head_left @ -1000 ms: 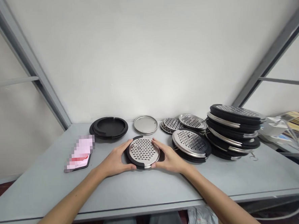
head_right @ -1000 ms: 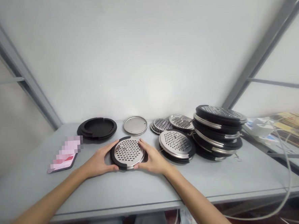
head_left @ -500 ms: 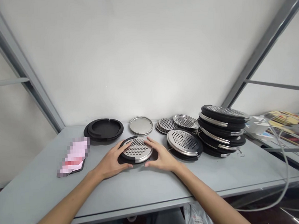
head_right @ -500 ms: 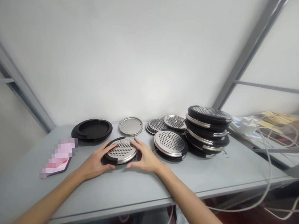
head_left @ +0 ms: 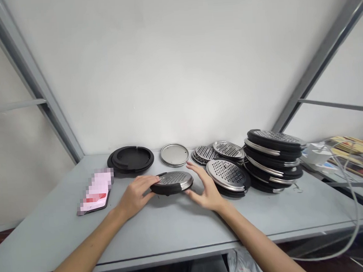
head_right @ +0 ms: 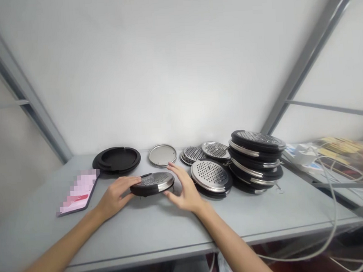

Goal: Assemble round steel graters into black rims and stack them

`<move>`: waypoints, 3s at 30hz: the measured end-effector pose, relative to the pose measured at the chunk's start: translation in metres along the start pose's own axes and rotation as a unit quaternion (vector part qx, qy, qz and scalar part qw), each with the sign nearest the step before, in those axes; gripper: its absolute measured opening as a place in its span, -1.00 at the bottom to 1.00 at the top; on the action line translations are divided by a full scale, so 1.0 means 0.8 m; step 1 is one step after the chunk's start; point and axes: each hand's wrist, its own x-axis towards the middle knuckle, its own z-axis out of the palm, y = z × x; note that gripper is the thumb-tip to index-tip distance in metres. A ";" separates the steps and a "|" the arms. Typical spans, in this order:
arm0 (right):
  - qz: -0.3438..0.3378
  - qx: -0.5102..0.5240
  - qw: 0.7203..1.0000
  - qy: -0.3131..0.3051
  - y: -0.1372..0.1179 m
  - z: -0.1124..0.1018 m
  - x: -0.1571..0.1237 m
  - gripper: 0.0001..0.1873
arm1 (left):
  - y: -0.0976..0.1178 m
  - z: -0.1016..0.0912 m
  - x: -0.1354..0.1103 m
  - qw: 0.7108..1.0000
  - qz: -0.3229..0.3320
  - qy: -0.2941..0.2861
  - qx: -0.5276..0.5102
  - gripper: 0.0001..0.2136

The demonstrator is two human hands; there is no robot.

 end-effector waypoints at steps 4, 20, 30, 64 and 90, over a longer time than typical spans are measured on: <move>-0.161 -0.098 0.982 0.024 -0.024 0.006 -0.004 -0.33 | 0.002 0.006 -0.002 0.993 0.082 0.006 0.089 -0.69; -0.052 -0.045 0.997 0.035 -0.047 -0.006 0.010 -0.66 | 0.020 -0.002 0.004 0.981 0.102 0.105 0.130 -0.54; 0.144 -0.027 0.932 0.331 0.013 -0.153 0.020 -0.60 | 0.010 0.003 -0.002 0.995 -0.022 0.053 0.083 -0.67; -0.104 -0.261 0.959 0.037 0.050 -0.134 -0.063 -0.56 | 0.007 0.003 -0.003 0.998 -0.046 0.016 0.046 -0.80; -0.092 -0.337 0.934 0.076 0.050 -0.119 -0.075 -0.59 | 0.005 0.006 -0.003 0.997 -0.072 -0.009 0.032 -0.80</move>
